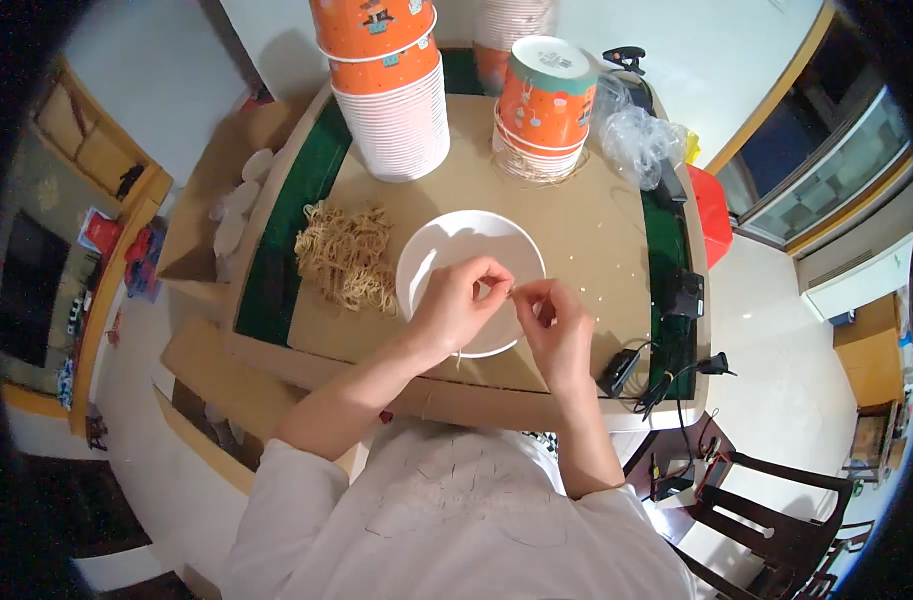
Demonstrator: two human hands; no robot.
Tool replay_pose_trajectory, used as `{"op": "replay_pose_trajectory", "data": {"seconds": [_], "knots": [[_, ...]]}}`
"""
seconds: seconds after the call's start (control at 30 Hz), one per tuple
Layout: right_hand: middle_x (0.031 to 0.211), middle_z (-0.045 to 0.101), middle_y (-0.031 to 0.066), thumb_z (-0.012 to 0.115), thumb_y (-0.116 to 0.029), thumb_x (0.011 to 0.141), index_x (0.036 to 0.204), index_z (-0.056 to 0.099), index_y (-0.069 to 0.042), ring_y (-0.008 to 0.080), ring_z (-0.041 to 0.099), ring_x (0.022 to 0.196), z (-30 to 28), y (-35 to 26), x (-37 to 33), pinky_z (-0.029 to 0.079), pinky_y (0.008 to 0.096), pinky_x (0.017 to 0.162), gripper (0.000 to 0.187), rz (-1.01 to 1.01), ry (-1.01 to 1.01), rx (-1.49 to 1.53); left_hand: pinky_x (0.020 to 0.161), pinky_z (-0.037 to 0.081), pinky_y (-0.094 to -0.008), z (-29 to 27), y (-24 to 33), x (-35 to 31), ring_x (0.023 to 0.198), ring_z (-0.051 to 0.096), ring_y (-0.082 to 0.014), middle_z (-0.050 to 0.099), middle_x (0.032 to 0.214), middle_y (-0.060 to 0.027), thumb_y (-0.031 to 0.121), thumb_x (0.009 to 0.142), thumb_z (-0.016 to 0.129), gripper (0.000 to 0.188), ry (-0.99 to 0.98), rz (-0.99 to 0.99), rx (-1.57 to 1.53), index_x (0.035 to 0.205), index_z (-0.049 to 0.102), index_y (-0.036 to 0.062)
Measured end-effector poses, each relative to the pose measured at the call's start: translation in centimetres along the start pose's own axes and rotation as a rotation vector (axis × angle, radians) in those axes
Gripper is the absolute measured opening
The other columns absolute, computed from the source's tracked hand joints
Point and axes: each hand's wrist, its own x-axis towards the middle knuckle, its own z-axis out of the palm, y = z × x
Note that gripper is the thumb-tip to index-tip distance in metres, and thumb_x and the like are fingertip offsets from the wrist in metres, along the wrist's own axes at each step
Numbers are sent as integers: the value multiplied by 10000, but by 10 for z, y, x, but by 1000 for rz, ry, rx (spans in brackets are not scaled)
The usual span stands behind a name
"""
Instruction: Manually attaching string handles to paper buckets at a workstation.
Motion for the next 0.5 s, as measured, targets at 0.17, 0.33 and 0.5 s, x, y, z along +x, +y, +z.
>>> {"op": "replay_pose_trajectory", "data": {"seconds": [0.17,0.33,0.5], "knots": [[703,610,39,674,-1,782,859,630,-12,66,463,523,1,-4,-2,392,221,485,90,-8,26,5,609,464,-209,5,-11,-3,667,571,-58,671,818,-43,59,877,588,83,28,56,-73,917,634,3],[702,613,38,685,-5,777,858,622,-9,63,464,523,3,1,-2,397,218,481,104,-41,50,-2,581,466,-283,0,-1,1,616,597,-137,661,765,-84,80,859,591,87,-49,-34,-28,900,620,10],[706,621,36,685,0,775,844,620,-14,61,469,524,3,1,-2,400,216,478,95,3,47,12,579,470,-286,1,-3,2,648,618,-143,651,761,-93,61,864,580,63,-28,23,-51,888,574,3]]}}
